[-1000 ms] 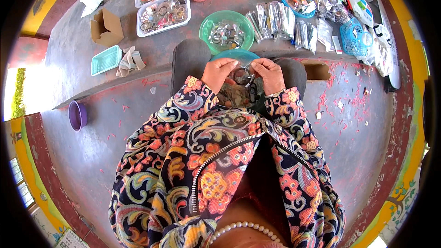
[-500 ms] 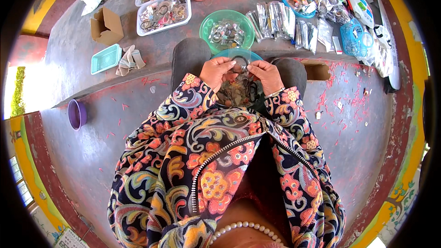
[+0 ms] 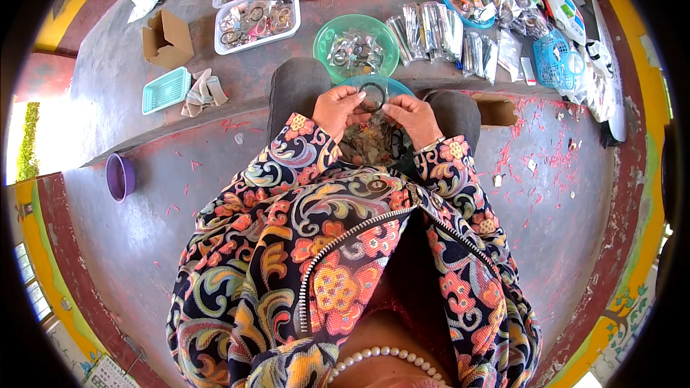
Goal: The person sits on the floor and packs small hair accessories into clear plastic bags. They pick up items from a blue bowl, place them into bags, and seal them before moving the finished packages to a green bowl. The process is repetitive and involves handling multiple small items one by one.
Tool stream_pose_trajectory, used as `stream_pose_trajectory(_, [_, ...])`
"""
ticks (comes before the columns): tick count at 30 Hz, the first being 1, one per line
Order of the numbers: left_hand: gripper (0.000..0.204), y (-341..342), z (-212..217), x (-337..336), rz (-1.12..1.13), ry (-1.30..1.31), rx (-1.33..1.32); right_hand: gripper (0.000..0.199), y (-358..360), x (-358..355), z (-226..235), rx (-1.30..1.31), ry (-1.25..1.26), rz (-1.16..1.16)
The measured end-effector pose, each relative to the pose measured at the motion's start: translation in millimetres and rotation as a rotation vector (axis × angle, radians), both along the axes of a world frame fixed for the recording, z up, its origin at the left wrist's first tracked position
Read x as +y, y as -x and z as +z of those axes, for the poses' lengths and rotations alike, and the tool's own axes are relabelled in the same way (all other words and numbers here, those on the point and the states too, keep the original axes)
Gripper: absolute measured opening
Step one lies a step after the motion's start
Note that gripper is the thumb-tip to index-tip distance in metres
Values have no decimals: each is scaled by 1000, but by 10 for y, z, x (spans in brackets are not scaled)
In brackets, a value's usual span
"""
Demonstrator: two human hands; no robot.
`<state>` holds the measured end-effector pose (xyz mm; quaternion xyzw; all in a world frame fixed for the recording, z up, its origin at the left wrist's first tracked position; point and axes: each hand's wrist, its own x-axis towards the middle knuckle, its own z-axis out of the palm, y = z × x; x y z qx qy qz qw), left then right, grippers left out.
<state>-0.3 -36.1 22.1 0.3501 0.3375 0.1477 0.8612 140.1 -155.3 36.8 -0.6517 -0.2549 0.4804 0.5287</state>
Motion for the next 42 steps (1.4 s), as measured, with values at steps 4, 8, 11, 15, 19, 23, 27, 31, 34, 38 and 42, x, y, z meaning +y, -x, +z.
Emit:
stream_pose_trajectory(4, [14,-1,16,-4,9,-16,0,12,-5,-17,-66,-7,-24,50])
stream_pose_trajectory(8, [14,4,68,150,12,-110,-4,17,1,-51,-164,-313,-24,160])
stream_pose_trajectory(11, [14,-29,152,550,23,-353,34,21,66,-55,-125,-419,-68,261])
stream_pose_trajectory(15, [18,-244,208,1189,-31,-820,287,20,112,-21,1,-391,-18,317])
stream_pose_trajectory(19, [20,-483,221,1566,-251,-1341,426,20,141,-11,73,-371,-6,326])
stream_pose_trajectory(23, [19,-746,-100,1732,-668,-1579,481,20,188,-35,78,-349,33,354])
stream_pose_trajectory(27, [20,-905,-314,1628,-1096,-1662,588,21,259,-62,126,-345,50,368])
stream_pose_trajectory(31, [24,-1062,-860,1705,-1260,-1583,675,20,271,-20,211,-357,67,377])
stream_pose_trajectory(34, [24,-1026,-808,1625,-1299,-1586,778,19,375,-97,203,-318,27,306])
stream_pose_trajectory(38, [24,-1006,-688,1746,-1210,-1642,740,19,347,-78,198,-329,38,301])
stream_pose_trajectory(42, [24,-908,-496,1710,-937,-1646,576,17,308,-93,178,-349,8,281])
